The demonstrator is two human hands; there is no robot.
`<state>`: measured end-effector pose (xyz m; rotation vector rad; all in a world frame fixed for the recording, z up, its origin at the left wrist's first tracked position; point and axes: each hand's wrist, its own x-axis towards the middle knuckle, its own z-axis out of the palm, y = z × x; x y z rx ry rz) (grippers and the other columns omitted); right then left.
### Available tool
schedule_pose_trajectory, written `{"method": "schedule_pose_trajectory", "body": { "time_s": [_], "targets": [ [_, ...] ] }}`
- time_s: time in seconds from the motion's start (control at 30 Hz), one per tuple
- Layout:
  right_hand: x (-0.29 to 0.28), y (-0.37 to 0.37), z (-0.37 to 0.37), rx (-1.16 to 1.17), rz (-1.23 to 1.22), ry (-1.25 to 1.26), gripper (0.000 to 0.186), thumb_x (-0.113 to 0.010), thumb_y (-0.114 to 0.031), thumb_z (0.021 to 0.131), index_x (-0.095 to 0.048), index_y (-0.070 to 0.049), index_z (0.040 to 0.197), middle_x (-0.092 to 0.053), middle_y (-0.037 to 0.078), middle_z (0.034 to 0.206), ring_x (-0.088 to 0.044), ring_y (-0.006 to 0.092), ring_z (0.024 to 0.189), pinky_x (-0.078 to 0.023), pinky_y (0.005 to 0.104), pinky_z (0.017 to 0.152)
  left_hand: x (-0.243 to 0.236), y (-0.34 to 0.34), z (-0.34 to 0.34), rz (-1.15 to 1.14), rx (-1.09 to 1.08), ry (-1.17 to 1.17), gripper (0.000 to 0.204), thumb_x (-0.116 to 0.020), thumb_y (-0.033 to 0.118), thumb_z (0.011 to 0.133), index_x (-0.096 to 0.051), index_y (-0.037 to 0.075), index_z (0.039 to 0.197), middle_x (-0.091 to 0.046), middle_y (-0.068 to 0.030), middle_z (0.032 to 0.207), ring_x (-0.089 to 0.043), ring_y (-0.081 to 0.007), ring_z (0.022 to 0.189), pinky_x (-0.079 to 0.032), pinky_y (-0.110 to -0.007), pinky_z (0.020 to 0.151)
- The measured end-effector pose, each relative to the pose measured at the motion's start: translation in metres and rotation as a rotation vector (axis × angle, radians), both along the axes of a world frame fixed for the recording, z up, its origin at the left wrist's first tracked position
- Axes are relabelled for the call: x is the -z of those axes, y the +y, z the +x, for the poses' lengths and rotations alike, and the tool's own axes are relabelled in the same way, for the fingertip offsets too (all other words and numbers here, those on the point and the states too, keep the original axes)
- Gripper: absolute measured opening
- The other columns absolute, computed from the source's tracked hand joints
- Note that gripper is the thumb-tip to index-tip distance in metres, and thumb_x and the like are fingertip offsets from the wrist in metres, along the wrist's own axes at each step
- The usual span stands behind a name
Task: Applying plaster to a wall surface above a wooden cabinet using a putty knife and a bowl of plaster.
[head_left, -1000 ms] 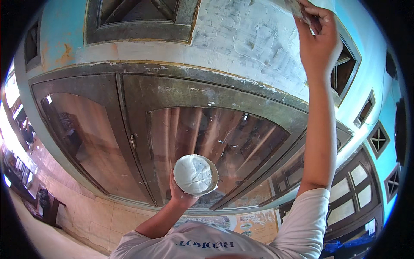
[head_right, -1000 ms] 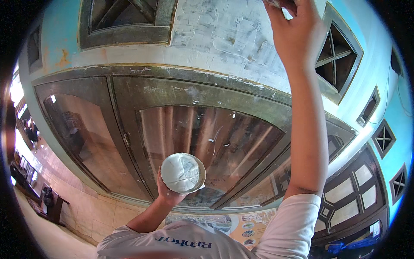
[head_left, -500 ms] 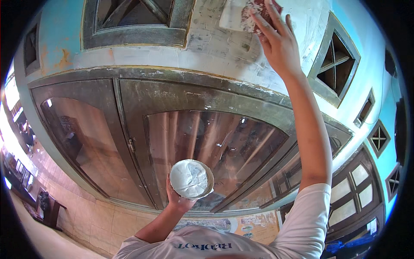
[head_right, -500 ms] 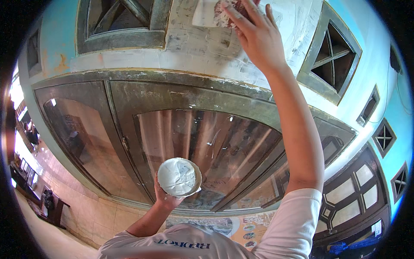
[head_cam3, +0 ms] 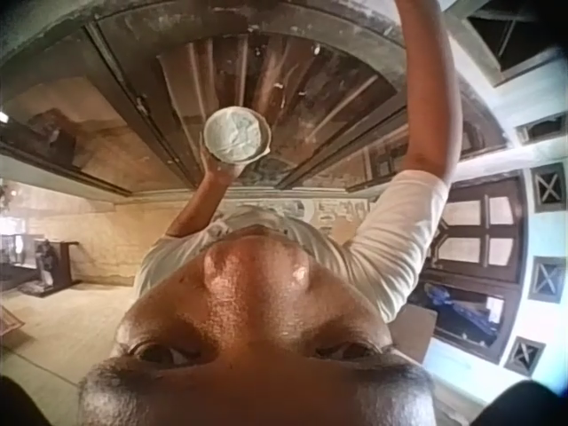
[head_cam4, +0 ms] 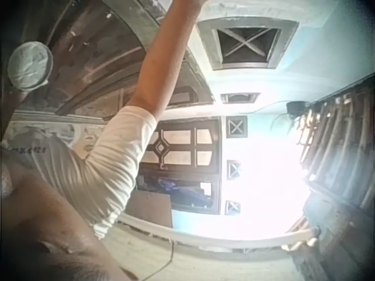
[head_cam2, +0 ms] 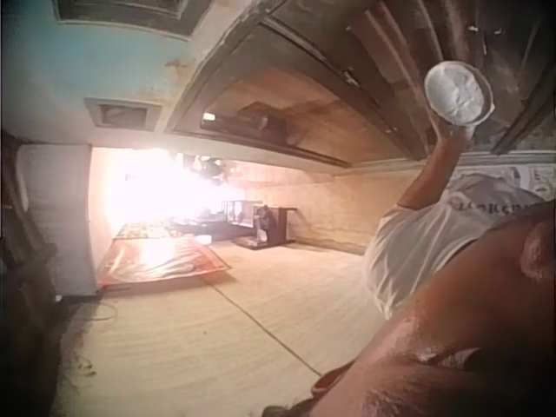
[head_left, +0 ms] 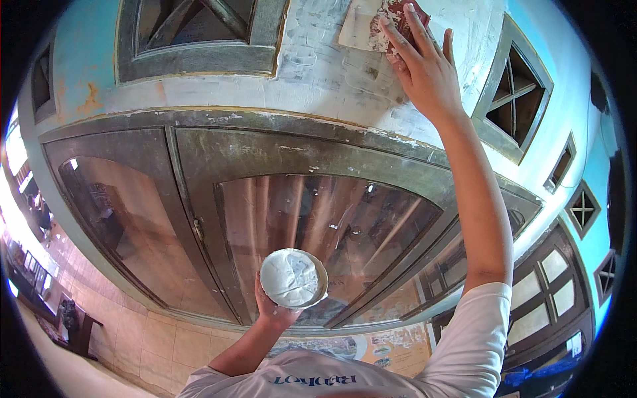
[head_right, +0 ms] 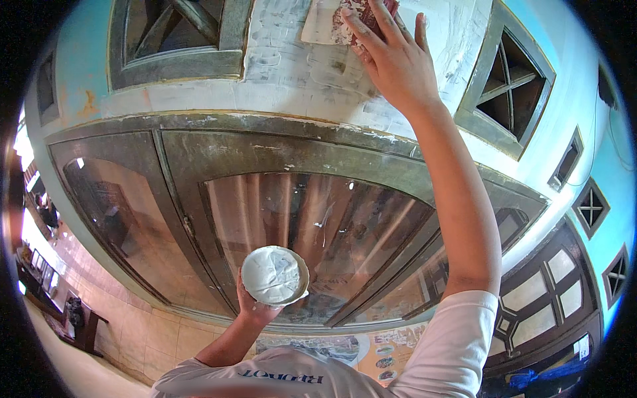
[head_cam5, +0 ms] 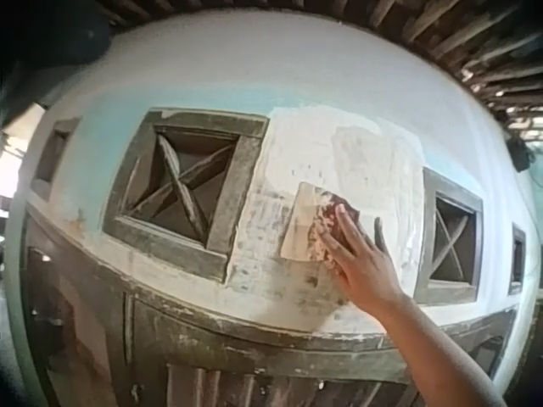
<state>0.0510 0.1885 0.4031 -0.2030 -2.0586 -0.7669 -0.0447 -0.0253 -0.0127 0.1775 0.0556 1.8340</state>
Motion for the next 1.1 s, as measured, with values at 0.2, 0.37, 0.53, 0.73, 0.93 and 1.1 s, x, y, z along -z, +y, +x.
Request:
{"method": "schedule_pose_trajectory", "body": {
  "time_s": [0.2, 0.37, 0.53, 0.73, 0.93, 1.1],
  "targets": [
    [-0.001, 0.01, 0.006, 0.245, 0.316, 0.038, 0.062, -0.062, -0.022, 0.096, -0.04, -0.024, 0.153, -0.022, 0.016, 0.164, -0.038, 0.0352, 0.144, -0.018, 0.0618, 0.12, -0.001, 0.003, 0.001, -0.003, 0.013, -0.008, 0.073, -0.035, 0.071, 0.094, -0.052, 0.021, 0.143, -0.055, -0.0047, 0.144, -0.051, -0.0343, 0.132, -0.037, -0.058, 0.112],
    [-0.001, 0.005, 0.007, 0.217, 0.274, 0.024, 0.06, -0.062, -0.022, 0.095, -0.043, -0.024, 0.152, -0.024, 0.014, 0.164, -0.039, 0.034, 0.144, -0.019, 0.0618, 0.12, 0.001, 0.003, -0.001, -0.019, -0.005, 0.022, 0.071, -0.037, 0.071, 0.093, -0.054, 0.021, 0.141, -0.056, -0.0037, 0.143, -0.051, -0.034, 0.132, -0.036, -0.058, 0.112],
    [0.005, 0.031, 0.018, 0.21, 0.365, 0.107, 0.06, -0.062, -0.028, 0.097, -0.041, -0.04, 0.152, -0.028, 0.001, 0.164, -0.051, 0.0302, 0.135, -0.016, 0.0626, 0.12, 0.001, 0.0, -0.003, -0.032, 0.017, -0.025, 0.072, -0.038, 0.072, 0.092, -0.054, 0.022, 0.142, -0.055, -0.0038, 0.143, -0.051, -0.0342, 0.132, -0.036, -0.058, 0.112],
    [0.003, 0.023, 0.017, 0.121, 0.384, 0.137, 0.058, -0.061, -0.028, 0.098, -0.042, -0.04, 0.151, -0.026, 0.0, 0.165, -0.048, 0.0293, 0.138, -0.016, 0.0634, 0.119, 0.003, 0.0, -0.003, -0.027, 0.011, -0.001, 0.074, -0.039, 0.073, 0.092, -0.052, 0.022, 0.143, -0.055, -0.0039, 0.144, -0.05, -0.0341, 0.133, -0.036, -0.058, 0.112],
    [-0.003, -0.015, 0.0, 0.123, 0.223, 0.035, 0.052, -0.062, -0.024, 0.095, -0.052, -0.023, 0.146, -0.023, 0.013, 0.164, -0.041, 0.0331, 0.143, -0.019, 0.0619, 0.12, 0.001, -0.001, -0.002, -0.012, 0.006, 0.026, 0.074, -0.039, 0.073, 0.091, -0.053, 0.022, 0.142, -0.054, -0.0038, 0.144, -0.05, -0.034, 0.134, -0.036, -0.058, 0.112],
    [0.007, -0.01, 0.018, 0.306, 0.207, 0.074, 0.055, -0.062, -0.025, 0.096, -0.049, -0.024, 0.148, -0.021, 0.011, 0.165, -0.037, 0.033, 0.145, -0.016, 0.0622, 0.12, 0.0, -0.009, -0.004, -0.066, 0.004, -0.043, 0.074, -0.039, 0.074, 0.091, -0.053, 0.022, 0.142, -0.053, -0.0034, 0.145, -0.05, -0.0339, 0.134, -0.036, -0.059, 0.112]
  ]
}}
